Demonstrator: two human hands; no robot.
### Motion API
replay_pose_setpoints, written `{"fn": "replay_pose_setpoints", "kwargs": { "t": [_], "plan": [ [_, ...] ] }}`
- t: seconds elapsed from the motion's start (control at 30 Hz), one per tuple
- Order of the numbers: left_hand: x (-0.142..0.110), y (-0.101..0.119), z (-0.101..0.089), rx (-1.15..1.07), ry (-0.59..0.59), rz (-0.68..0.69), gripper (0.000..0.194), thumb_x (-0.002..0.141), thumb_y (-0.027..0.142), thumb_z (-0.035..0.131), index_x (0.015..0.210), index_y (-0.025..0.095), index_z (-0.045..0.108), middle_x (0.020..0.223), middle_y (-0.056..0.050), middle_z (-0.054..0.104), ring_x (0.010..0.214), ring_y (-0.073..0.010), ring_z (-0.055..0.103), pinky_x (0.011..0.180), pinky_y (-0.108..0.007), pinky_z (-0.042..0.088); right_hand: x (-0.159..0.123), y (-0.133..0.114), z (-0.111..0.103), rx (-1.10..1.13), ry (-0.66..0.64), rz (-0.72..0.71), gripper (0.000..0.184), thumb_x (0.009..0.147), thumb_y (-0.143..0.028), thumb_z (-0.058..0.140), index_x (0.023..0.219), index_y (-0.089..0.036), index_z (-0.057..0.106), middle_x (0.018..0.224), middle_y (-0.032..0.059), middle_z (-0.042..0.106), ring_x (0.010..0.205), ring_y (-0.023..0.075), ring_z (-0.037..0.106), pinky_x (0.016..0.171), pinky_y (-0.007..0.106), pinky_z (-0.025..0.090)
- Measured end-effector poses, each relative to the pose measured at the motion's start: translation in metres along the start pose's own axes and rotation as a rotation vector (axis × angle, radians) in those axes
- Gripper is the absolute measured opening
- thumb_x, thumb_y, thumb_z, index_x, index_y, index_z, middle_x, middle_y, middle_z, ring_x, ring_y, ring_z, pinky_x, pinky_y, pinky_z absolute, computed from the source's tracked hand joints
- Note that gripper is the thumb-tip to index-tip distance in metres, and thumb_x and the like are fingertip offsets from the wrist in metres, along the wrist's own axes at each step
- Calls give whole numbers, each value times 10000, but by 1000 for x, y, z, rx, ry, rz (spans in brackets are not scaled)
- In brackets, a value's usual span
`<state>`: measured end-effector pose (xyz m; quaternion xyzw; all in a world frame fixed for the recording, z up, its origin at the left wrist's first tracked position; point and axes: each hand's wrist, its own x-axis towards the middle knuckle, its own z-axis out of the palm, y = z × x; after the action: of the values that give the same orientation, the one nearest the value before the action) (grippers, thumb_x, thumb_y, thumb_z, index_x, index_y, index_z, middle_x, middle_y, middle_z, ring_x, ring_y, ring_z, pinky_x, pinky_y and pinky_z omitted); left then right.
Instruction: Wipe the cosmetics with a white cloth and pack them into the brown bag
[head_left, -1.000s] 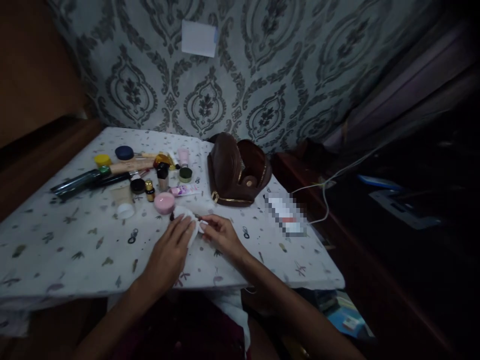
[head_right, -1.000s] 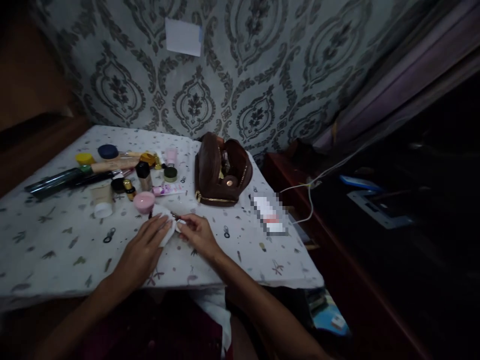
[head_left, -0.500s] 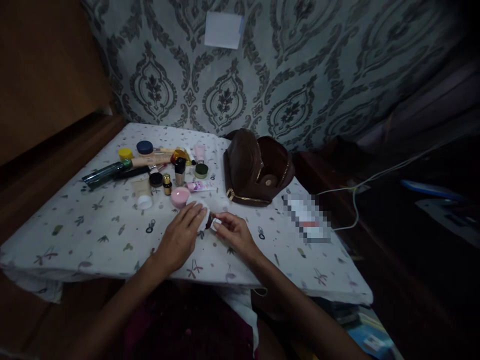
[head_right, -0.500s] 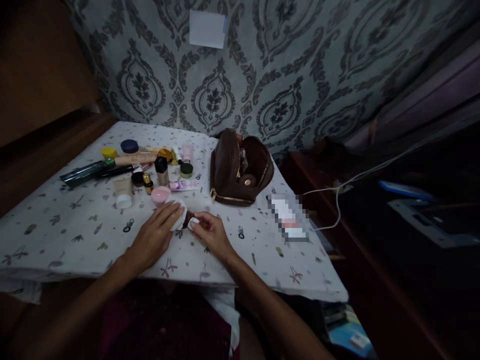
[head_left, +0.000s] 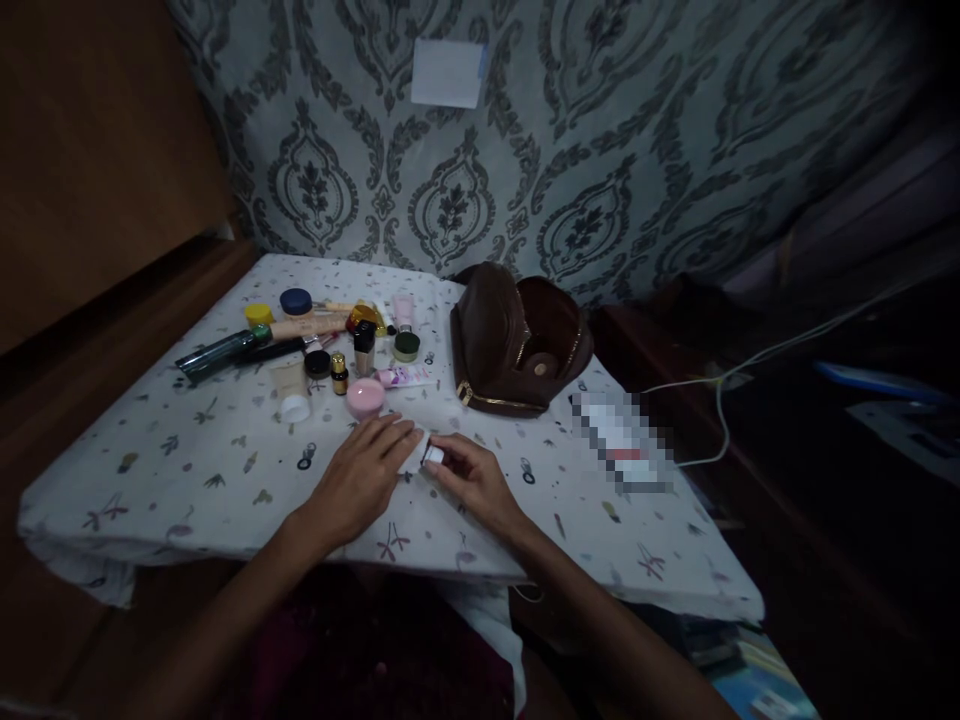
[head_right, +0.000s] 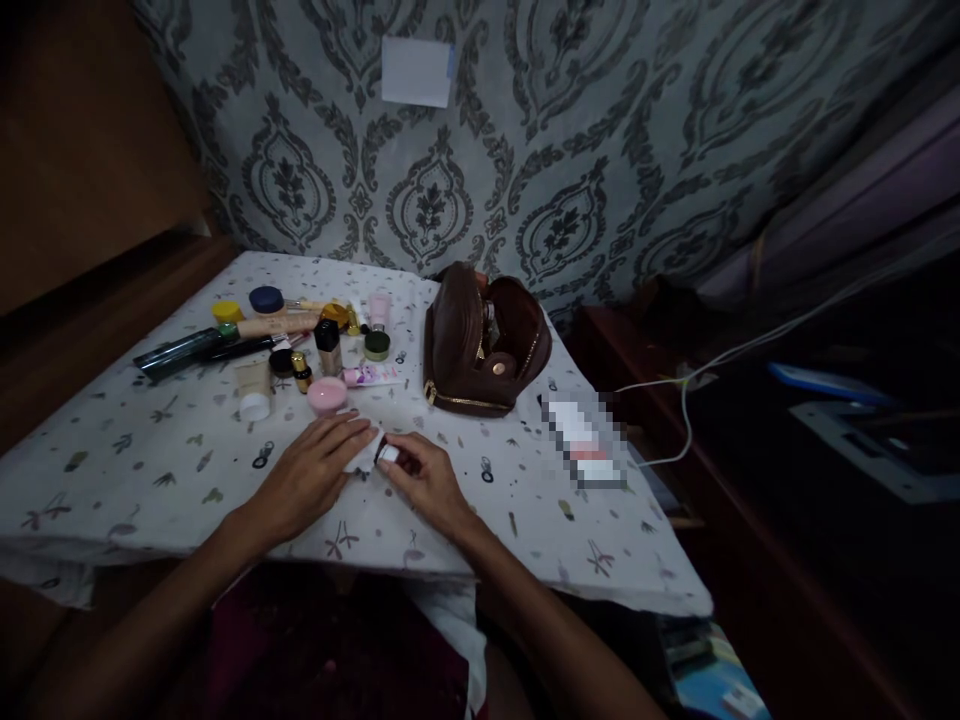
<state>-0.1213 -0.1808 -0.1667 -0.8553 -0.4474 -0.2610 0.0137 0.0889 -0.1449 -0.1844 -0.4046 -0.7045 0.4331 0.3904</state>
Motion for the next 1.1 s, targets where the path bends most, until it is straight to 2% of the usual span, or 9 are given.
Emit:
{"fn": "replay_pose_setpoints", "kwargs": {
  "t": [0.23,0.33,0.53,0.63,0.77,0.83,0.9,1.0,1.1],
  "plan": [
    [-16,-17,4,-287,106,-231,541,924,80,466,1443,232,485,1470,-102,531,1356,-235,527,1130,-442,478,-1,-1,0,80,-14,105,388,837,-427,712,1155,-206,730,1020,81,734,872,207,651,810,356,524],
    [-18,-18,5,-364,166,-317,460,950,153,497,1402,229,539,1418,-105,581,1319,-243,567,1115,-445,490,-1,-1,2,164,-13,198,437,811,-483,727,1139,-195,725,936,65,721,799,190,639,737,330,525],
    [-22,-17,6,-382,179,-353,432,942,161,515,1367,213,570,1358,-114,621,1269,-246,603,1086,-454,507,-2,-8,5,270,-22,266,562,824,-524,698,1283,-215,595,776,-16,601,632,136,589,568,260,470],
    [-25,-16,7,-391,155,-363,496,923,119,500,1404,235,534,1387,-103,595,1291,-239,584,1103,-453,488,-2,-12,4,227,-39,241,521,872,-535,640,1280,-216,587,688,-37,574,541,121,535,515,247,414],
    [-26,-16,9,-400,142,-358,527,907,98,487,1419,219,517,1368,-113,592,1278,-245,582,1105,-462,480,-1,-14,4,195,-40,233,462,925,-550,565,1213,-195,638,597,-29,572,517,129,509,525,258,411],
    [-26,-16,10,-398,147,-359,539,899,89,489,1422,221,511,1360,-112,592,1272,-246,582,1103,-467,480,-1,-13,5,202,-43,219,476,911,-550,591,1231,-201,641,667,-7,625,560,138,547,553,268,445],
    [-26,-15,10,-389,155,-369,543,896,78,484,1418,224,508,1350,-108,591,1266,-244,582,1098,-471,483,-2,-12,6,203,-65,171,520,868,-526,661,1283,-214,624,880,44,707,706,168,631,638,294,507],
    [-26,-10,11,-354,173,-369,542,892,55,473,1410,211,502,1351,-116,573,1268,-246,572,1091,-476,491,-5,-13,7,90,-72,83,551,870,-460,672,1362,-226,590,1163,95,707,914,213,669,771,347,546],
    [-26,0,12,-257,186,-339,568,863,20,481,1403,197,503,1358,-132,564,1265,-273,545,1076,-506,501,-9,-16,8,-97,-30,20,478,929,-406,593,1366,-210,592,1090,91,724,839,206,664,752,353,543]
  ]
}}
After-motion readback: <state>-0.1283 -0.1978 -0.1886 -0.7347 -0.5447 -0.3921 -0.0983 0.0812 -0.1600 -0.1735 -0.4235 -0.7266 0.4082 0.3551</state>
